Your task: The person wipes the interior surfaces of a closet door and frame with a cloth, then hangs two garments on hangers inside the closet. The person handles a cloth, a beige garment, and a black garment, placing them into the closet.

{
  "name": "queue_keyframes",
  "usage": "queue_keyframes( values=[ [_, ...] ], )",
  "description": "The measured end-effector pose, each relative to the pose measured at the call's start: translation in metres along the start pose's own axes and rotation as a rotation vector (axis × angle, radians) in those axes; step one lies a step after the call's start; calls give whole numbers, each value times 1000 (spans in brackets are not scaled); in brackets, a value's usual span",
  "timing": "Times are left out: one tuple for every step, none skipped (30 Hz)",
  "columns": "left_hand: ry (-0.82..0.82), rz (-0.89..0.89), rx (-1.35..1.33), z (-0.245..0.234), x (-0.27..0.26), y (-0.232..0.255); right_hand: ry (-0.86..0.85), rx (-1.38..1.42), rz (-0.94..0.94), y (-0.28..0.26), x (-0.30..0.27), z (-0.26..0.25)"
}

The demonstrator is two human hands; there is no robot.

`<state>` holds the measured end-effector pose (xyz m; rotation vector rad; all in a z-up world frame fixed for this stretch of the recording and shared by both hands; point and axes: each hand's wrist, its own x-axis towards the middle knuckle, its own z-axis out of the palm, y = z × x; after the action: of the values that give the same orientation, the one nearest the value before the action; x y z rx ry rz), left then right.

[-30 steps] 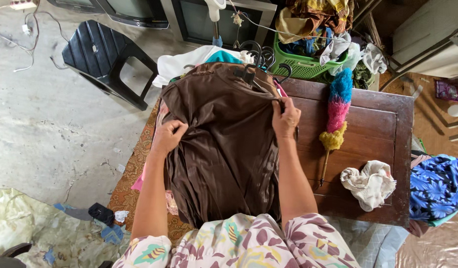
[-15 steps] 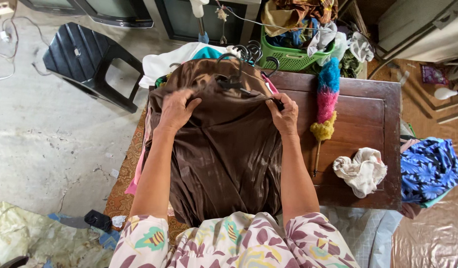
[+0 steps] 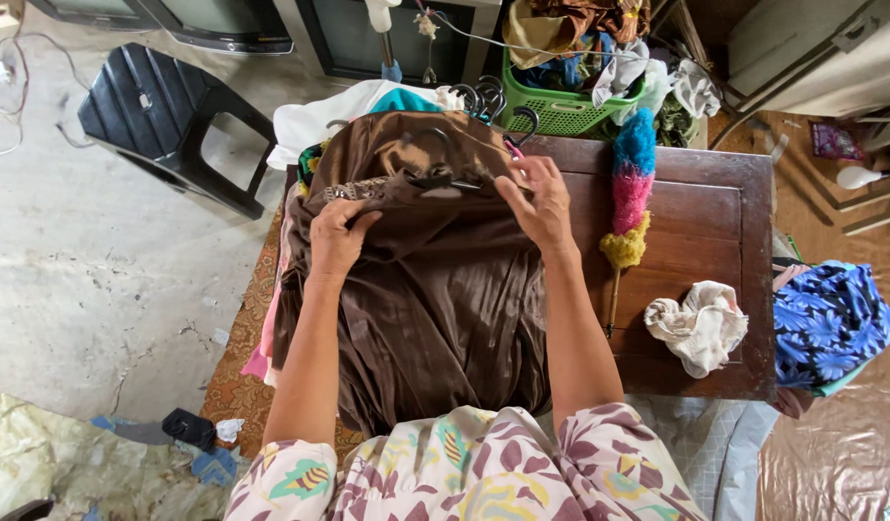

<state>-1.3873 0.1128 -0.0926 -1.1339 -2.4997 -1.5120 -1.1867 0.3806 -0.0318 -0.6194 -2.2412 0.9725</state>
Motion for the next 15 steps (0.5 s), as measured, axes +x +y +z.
queue_keyframes(
  values=[
    [7, 24, -8, 0, -1, 1, -61, 2, -5, -4, 2, 6],
    [4, 17, 3, -1, -1, 2, -122, 4, -8, -9, 3, 13],
    [2, 10, 13, -2, -2, 3, -183, 5, -13, -12, 4, 17],
    [-2, 3, 22, -3, -2, 4, -225, -41, 9, -15, 3, 19],
    [1, 0, 25, -5, -3, 5, -267, -88, 31, -16, 3, 21],
    [4, -3, 28, -8, -3, 5, -309, -135, 53, -18, 2, 23],
    [6, -5, 32, -11, -3, 6, -296, -116, 66, -18, 1, 24],
    [2, 3, 29, -13, -3, 7, -282, -97, 77, -18, 0, 24],
    [-1, 11, 26, -16, -3, 9, -268, -79, 89, -17, -1, 25],
    [-5, 20, 21, -17, -3, 11, -241, -53, 98, -16, -1, 25],
    [-11, 27, 17, -18, -1, 13, -214, -28, 107, -14, -1, 25],
    [-16, 30, 14, -19, -1, 15, -190, -2, 116, -13, -2, 26],
    [-22, 34, 11, -20, 0, 17, -163, 46, 108, -11, -3, 28],
    [-66, -1, 57, -20, 1, 20, -136, 95, 99, -10, -1, 31],
    [-110, -35, 103, -17, 1, 23, -108, 144, 90, -10, 0, 33]
  ],
)
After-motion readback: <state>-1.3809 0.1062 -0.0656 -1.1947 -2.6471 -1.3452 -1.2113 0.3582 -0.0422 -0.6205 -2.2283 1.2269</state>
